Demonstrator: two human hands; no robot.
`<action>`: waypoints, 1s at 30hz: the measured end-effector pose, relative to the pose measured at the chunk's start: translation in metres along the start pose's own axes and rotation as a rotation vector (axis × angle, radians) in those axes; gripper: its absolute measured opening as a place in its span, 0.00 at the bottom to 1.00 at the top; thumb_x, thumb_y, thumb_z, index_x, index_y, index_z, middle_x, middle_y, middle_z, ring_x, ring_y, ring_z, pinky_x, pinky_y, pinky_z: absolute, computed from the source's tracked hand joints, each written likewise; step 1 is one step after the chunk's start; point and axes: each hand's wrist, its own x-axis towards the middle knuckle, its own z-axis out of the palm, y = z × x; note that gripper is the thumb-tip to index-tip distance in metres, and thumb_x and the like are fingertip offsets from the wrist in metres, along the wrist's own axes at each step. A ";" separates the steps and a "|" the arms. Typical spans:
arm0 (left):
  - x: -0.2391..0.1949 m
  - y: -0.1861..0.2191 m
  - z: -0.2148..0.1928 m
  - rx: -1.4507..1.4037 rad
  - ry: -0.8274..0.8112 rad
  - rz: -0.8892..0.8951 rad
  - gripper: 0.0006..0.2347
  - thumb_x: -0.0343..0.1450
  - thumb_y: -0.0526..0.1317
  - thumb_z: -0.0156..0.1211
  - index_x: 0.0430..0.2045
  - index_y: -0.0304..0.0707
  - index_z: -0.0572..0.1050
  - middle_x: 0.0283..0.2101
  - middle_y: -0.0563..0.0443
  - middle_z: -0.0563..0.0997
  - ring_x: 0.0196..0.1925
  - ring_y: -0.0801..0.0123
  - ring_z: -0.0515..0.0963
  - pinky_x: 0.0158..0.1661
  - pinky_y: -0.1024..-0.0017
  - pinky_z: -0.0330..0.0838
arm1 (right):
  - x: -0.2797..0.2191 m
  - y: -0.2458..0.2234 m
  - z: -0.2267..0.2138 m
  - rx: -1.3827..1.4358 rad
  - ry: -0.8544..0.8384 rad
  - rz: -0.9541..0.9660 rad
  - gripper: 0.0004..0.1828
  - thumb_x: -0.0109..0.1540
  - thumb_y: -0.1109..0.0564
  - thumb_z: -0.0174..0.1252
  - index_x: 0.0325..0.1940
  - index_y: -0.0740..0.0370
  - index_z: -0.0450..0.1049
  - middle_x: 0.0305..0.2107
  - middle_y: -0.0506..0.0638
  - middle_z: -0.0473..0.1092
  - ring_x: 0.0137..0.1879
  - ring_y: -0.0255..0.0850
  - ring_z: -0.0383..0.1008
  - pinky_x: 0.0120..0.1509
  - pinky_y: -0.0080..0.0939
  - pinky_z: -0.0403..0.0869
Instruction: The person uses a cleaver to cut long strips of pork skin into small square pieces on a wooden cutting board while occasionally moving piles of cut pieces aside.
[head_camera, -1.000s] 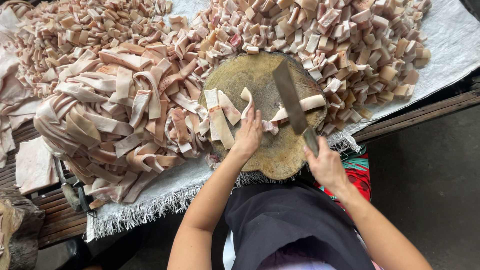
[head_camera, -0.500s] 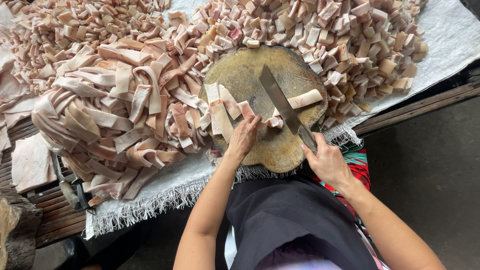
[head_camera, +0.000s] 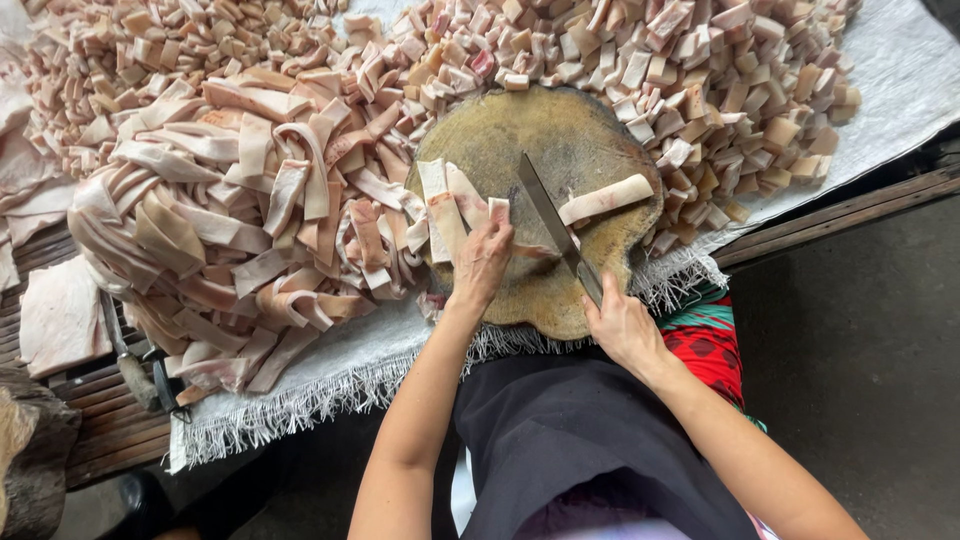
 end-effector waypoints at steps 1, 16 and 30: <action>0.000 0.000 -0.008 -0.036 0.069 0.017 0.06 0.73 0.41 0.63 0.35 0.38 0.76 0.39 0.44 0.79 0.38 0.64 0.80 0.39 0.72 0.81 | -0.001 0.001 -0.001 0.020 0.014 -0.018 0.26 0.66 0.50 0.50 0.63 0.67 0.55 0.26 0.76 0.72 0.36 0.72 0.76 0.43 0.67 0.75; 0.039 0.052 -0.010 -0.200 -0.175 -0.137 0.21 0.71 0.39 0.61 0.60 0.44 0.68 0.63 0.40 0.68 0.64 0.53 0.66 0.64 0.54 0.60 | -0.023 0.043 -0.076 0.118 0.314 0.018 0.23 0.67 0.47 0.54 0.58 0.67 0.66 0.17 0.59 0.71 0.26 0.53 0.78 0.30 0.53 0.75; 0.090 0.056 -0.035 -0.729 -0.261 -0.396 0.11 0.81 0.40 0.48 0.51 0.35 0.74 0.36 0.38 0.78 0.27 0.70 0.70 0.27 0.75 0.70 | -0.006 0.042 -0.101 0.378 0.137 0.229 0.21 0.66 0.49 0.53 0.59 0.63 0.65 0.17 0.55 0.71 0.19 0.44 0.73 0.21 0.44 0.74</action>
